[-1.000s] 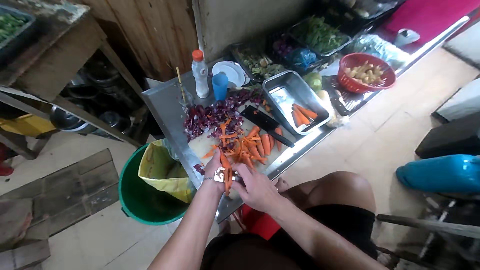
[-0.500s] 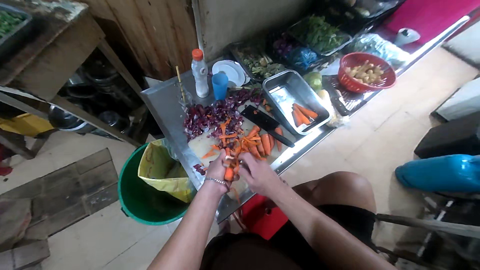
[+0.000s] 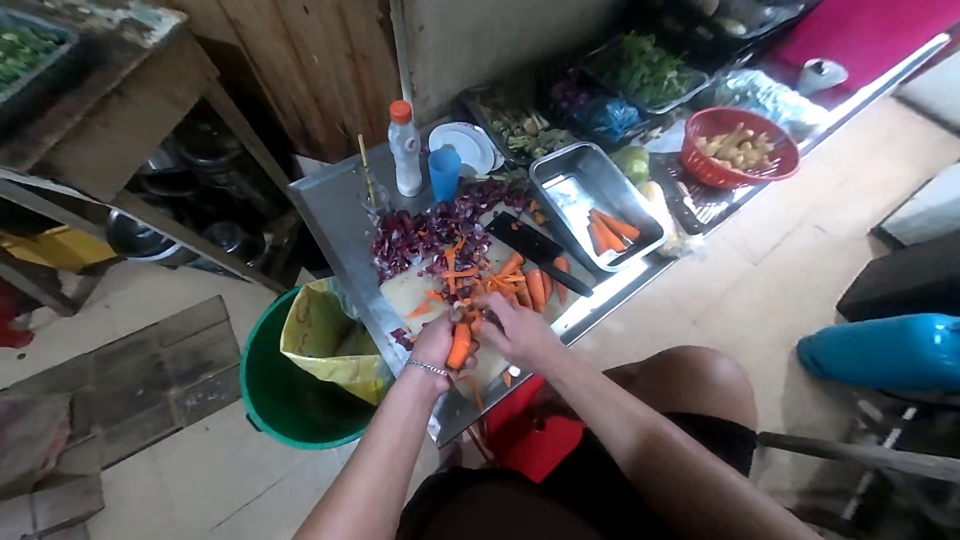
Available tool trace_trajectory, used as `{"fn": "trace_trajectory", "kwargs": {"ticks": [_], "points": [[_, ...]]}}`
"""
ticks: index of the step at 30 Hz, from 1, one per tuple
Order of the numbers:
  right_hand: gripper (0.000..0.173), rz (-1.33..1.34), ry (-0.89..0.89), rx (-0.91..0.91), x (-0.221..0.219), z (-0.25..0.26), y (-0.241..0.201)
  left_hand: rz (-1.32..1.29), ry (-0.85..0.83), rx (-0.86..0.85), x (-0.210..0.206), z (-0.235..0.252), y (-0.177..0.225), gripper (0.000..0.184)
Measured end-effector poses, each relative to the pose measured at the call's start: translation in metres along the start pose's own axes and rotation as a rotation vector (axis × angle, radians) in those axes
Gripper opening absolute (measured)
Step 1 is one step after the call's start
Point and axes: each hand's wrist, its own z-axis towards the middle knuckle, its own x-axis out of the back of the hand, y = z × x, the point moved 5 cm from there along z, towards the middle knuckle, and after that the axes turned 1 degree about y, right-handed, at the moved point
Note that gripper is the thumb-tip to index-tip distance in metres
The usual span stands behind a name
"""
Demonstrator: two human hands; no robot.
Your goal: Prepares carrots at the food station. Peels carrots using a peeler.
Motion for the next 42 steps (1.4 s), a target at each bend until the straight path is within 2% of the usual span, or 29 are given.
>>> {"fn": "trace_trajectory", "kwargs": {"ticks": [3, 5, 7, 9, 11, 14, 16, 20, 27, 36, 42], "points": [[0.038, 0.122, 0.002, -0.178, 0.002, 0.017, 0.028, 0.074, -0.043, -0.029, 0.002, -0.003, 0.000, 0.038], [0.036, 0.357, -0.085, -0.428, 0.001, 0.020, 0.047, 0.093, -0.031, -0.039, 0.007, -0.001, 0.001, 0.047], [0.042, 0.610, -0.211, -0.644, -0.008, 0.011, 0.060, 0.055, 0.001, -0.012, 0.012, 0.003, 0.001, 0.050], [0.047, 0.530, -0.255, -0.740, -0.010, 0.004, 0.066, -0.003, 0.001, 0.003, 0.017, 0.008, 0.002, 0.049], [0.045, 0.479, -0.160, -0.678, -0.008, -0.003, 0.047, -0.057, 0.023, 0.002, 0.020, 0.011, 0.005, 0.047], [0.036, 0.301, -0.007, -0.354, -0.005, -0.021, -0.006, -0.133, 0.130, -0.049, 0.023, 0.015, 0.006, 0.039], [0.038, 0.189, 0.026, -0.142, -0.009, -0.036, -0.037, -0.141, 0.190, -0.095, 0.023, 0.015, 0.008, 0.036], [0.041, 0.018, 0.068, 0.095, -0.015, -0.044, -0.055, -0.143, 0.208, -0.138, 0.023, 0.017, 0.007, 0.035], [0.043, -0.045, 0.113, 0.164, -0.012, -0.033, -0.049, -0.047, 0.206, -0.106, 0.021, 0.013, 0.014, 0.031], [0.043, -0.130, 0.081, 0.170, -0.013, -0.037, -0.058, 0.007, 0.081, -0.069, 0.019, 0.001, 0.010, 0.033], [0.043, -0.063, 0.159, 0.146, -0.014, -0.030, -0.044, 0.008, 0.078, -0.084, 0.018, 0.007, 0.014, 0.033]]}}
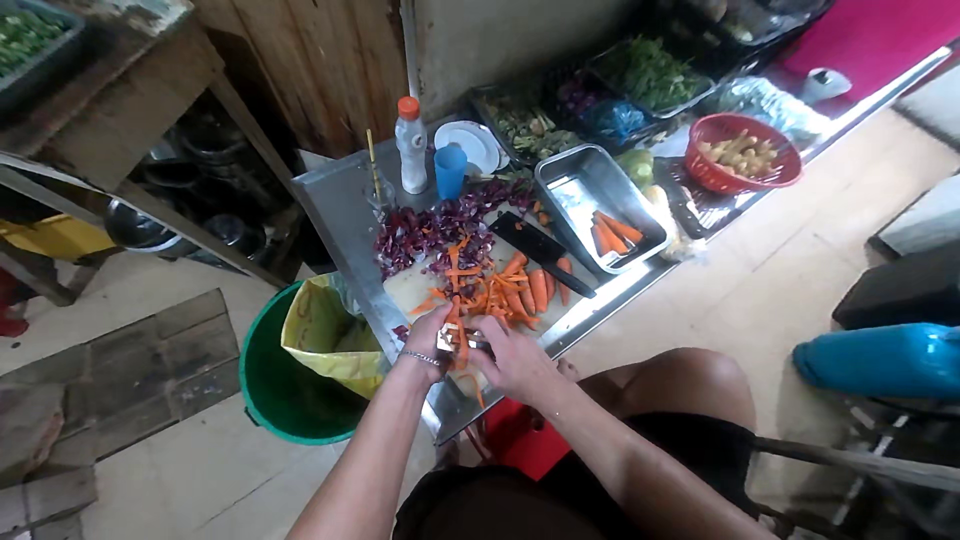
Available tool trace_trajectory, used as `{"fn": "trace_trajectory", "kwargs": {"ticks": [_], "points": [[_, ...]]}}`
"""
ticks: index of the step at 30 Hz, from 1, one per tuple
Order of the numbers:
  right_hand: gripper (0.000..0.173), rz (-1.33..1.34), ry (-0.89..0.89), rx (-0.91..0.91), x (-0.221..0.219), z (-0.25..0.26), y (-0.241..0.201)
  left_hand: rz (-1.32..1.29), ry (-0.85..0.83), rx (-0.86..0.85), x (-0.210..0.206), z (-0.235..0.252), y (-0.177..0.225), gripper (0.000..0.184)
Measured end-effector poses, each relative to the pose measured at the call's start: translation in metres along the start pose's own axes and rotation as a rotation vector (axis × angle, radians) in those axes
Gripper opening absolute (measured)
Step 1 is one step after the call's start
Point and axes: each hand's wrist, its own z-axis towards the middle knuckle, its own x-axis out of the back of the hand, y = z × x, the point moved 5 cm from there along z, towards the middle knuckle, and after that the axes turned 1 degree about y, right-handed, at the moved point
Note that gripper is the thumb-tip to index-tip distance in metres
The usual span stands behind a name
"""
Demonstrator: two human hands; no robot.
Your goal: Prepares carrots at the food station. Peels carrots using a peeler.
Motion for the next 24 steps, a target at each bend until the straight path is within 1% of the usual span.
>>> {"fn": "trace_trajectory", "kwargs": {"ticks": [2, 3, 4, 6, 7, 9, 12, 14, 15, 17, 18, 19, 20, 21, 23, 24], "points": [[0.042, 0.030, -0.023, -0.080, -0.003, 0.003, 0.008, 0.027, -0.014, 0.010, 0.000, 0.000, 0.000, 0.035], [0.042, 0.064, -0.046, -0.166, -0.004, 0.005, 0.018, 0.058, -0.023, 0.020, -0.003, -0.004, -0.001, 0.038], [0.040, 0.082, -0.042, -0.241, -0.006, 0.007, 0.030, 0.079, -0.059, 0.036, -0.007, -0.008, -0.001, 0.042], [0.036, 0.154, -0.011, -0.324, -0.003, 0.007, 0.044, 0.082, -0.112, 0.042, -0.009, -0.013, -0.002, 0.042], [0.035, 0.191, -0.010, -0.323, 0.000, 0.006, 0.042, 0.076, -0.098, 0.040, -0.008, -0.012, -0.002, 0.042], [0.034, 0.226, -0.061, -0.278, 0.005, -0.001, 0.024, 0.053, -0.051, 0.037, -0.003, -0.006, -0.005, 0.040], [0.035, 0.190, -0.069, -0.133, 0.004, -0.009, -0.004, 0.028, -0.007, 0.016, -0.001, -0.004, -0.005, 0.037], [0.036, 0.135, -0.054, -0.109, 0.002, -0.009, -0.006, 0.017, -0.016, 0.002, -0.002, -0.007, -0.005, 0.038], [0.037, 0.102, -0.049, -0.126, 0.002, -0.006, -0.001, 0.009, -0.029, 0.001, -0.003, -0.008, -0.005, 0.037], [0.039, 0.105, -0.088, -0.250, -0.001, 0.002, 0.020, 0.008, -0.075, 0.029, -0.006, -0.012, -0.006, 0.039], [0.038, 0.119, -0.080, -0.307, -0.002, 0.004, 0.032, 0.006, -0.112, 0.046, -0.008, -0.015, -0.007, 0.038], [0.037, 0.135, -0.061, -0.333, -0.001, 0.005, 0.038, 0.004, -0.126, 0.051, -0.009, -0.016, -0.008, 0.039], [0.036, 0.156, -0.046, -0.320, 0.003, 0.005, 0.036, 0.006, -0.123, 0.047, -0.009, -0.016, -0.006, 0.039], [0.035, 0.175, -0.045, -0.283, 0.006, 0.003, 0.027, 0.003, -0.100, 0.042, -0.007, -0.014, -0.005, 0.037], [0.036, 0.168, -0.040, -0.154, 0.010, -0.007, 0.001, -0.002, -0.064, 0.021, -0.004, -0.011, -0.005, 0.032], [0.039, 0.141, -0.037, -0.091, 0.011, -0.010, -0.010, -0.011, -0.072, 0.014, -0.004, -0.009, -0.005, 0.030]]}}
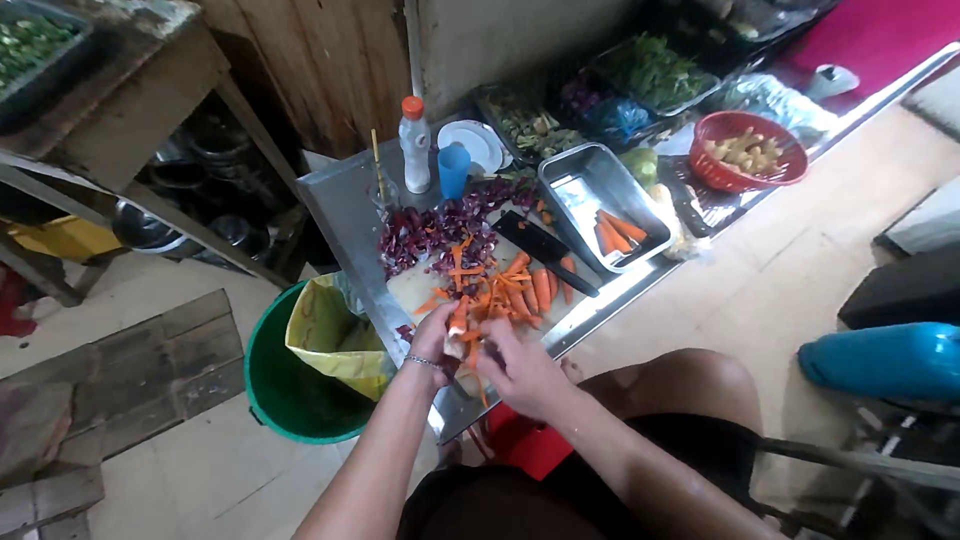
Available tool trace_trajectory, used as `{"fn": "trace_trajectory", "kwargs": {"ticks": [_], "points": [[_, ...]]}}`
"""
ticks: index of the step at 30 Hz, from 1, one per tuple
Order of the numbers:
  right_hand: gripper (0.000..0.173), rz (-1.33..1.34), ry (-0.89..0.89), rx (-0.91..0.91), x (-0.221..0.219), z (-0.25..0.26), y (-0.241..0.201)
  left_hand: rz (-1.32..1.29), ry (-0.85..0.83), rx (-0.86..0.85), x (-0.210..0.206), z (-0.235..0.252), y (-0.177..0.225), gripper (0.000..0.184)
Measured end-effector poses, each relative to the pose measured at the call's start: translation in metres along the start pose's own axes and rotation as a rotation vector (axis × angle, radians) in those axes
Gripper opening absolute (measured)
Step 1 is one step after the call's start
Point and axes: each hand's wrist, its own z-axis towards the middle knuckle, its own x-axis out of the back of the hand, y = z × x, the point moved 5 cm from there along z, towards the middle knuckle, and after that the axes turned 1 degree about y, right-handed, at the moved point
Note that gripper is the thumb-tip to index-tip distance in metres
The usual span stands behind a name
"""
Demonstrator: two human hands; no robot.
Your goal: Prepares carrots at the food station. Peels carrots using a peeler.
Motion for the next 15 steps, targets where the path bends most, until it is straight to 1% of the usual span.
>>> {"fn": "trace_trajectory", "kwargs": {"ticks": [1, 3, 4, 6, 8, 11, 12, 13, 15], "points": [[0.042, -0.031, 0.000, 0.045, -0.002, -0.003, -0.006, -0.018, 0.006, -0.006, 0.000, 0.002, -0.001, 0.028], [0.046, -0.092, 0.004, 0.067, -0.006, -0.005, -0.006, -0.056, 0.021, 0.001, -0.001, 0.002, -0.004, 0.025], [0.045, -0.108, 0.007, 0.040, -0.005, -0.002, -0.002, -0.070, 0.013, 0.010, -0.002, 0.001, -0.004, 0.024], [0.041, -0.094, -0.006, -0.084, 0.002, 0.007, 0.015, -0.061, -0.012, 0.035, -0.007, -0.002, -0.005, 0.026], [0.039, -0.078, 0.020, -0.107, 0.005, 0.010, 0.023, -0.035, -0.020, 0.030, -0.009, -0.005, -0.004, 0.027], [0.041, -0.096, -0.018, -0.001, 0.003, -0.002, -0.002, -0.008, 0.052, -0.016, -0.003, -0.003, -0.003, 0.024], [0.042, -0.116, -0.003, 0.029, 0.001, -0.003, -0.004, -0.006, 0.054, -0.019, -0.003, -0.002, -0.004, 0.024], [0.042, -0.122, 0.007, 0.011, 0.001, -0.001, 0.000, -0.009, 0.044, -0.014, -0.004, -0.002, -0.004, 0.025], [0.041, -0.095, 0.004, -0.133, 0.003, 0.006, 0.022, -0.024, 0.022, 0.022, -0.009, -0.005, -0.007, 0.027]]}}
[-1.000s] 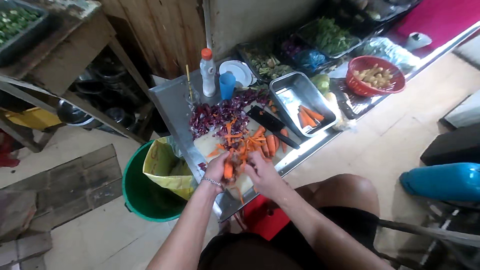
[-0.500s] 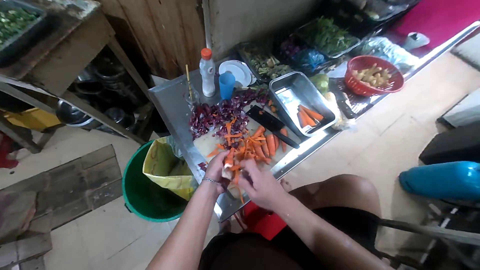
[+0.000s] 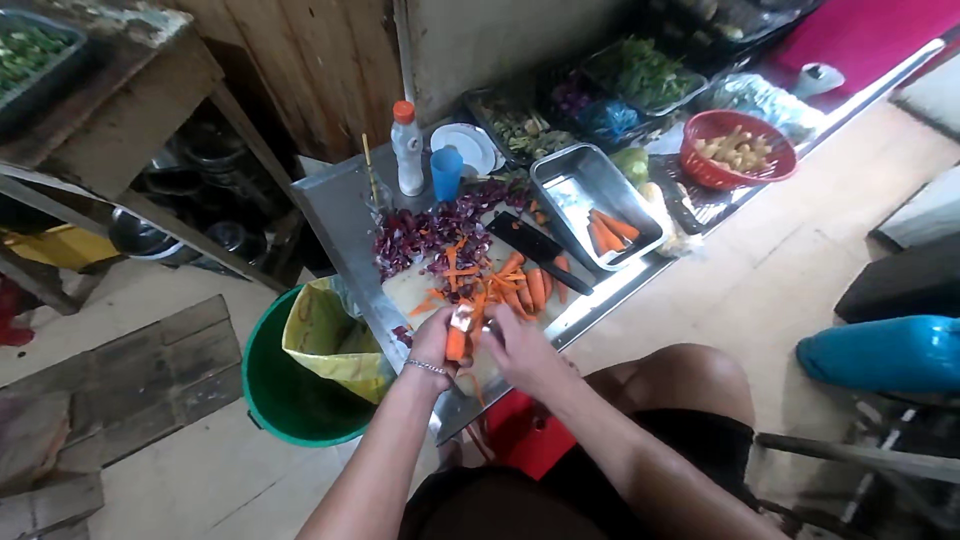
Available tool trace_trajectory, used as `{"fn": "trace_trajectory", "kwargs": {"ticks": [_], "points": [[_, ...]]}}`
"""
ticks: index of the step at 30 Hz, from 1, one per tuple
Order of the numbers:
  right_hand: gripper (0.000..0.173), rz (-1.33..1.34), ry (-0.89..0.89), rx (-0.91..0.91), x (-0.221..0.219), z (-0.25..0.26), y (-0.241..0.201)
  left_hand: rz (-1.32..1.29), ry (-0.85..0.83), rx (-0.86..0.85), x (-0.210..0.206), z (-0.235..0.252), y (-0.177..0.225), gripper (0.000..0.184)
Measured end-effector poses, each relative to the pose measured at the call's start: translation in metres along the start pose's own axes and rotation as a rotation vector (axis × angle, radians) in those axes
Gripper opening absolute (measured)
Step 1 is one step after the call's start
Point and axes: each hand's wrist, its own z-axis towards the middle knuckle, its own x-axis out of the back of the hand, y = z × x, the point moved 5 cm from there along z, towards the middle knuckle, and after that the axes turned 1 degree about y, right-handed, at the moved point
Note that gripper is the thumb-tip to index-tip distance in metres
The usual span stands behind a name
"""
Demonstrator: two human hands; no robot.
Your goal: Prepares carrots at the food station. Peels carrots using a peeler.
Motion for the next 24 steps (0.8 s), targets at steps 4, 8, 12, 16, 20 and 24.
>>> {"fn": "trace_trajectory", "kwargs": {"ticks": [4, 8, 12, 16, 20, 24], "points": [[0.039, 0.026, -0.001, 0.063, 0.002, -0.010, -0.015, 0.028, 0.036, -0.041, 0.007, 0.001, 0.001, 0.028], [0.040, 0.019, 0.014, 0.103, -0.002, -0.009, -0.020, 0.008, 0.013, -0.059, 0.004, 0.004, 0.000, 0.026], [0.036, 0.074, 0.039, 0.018, -0.002, 0.002, -0.006, -0.023, -0.009, -0.025, -0.003, -0.001, 0.002, 0.033], [0.037, 0.071, -0.004, 0.093, -0.002, -0.003, -0.015, -0.011, -0.039, -0.079, 0.007, 0.002, -0.003, 0.037], [0.037, 0.058, -0.040, -0.031, -0.007, 0.017, 0.009, 0.053, -0.031, -0.005, -0.001, 0.001, -0.003, 0.039], [0.036, 0.031, -0.087, -0.047, -0.008, 0.015, 0.009, 0.109, -0.038, 0.034, 0.004, 0.002, -0.002, 0.055]]}}
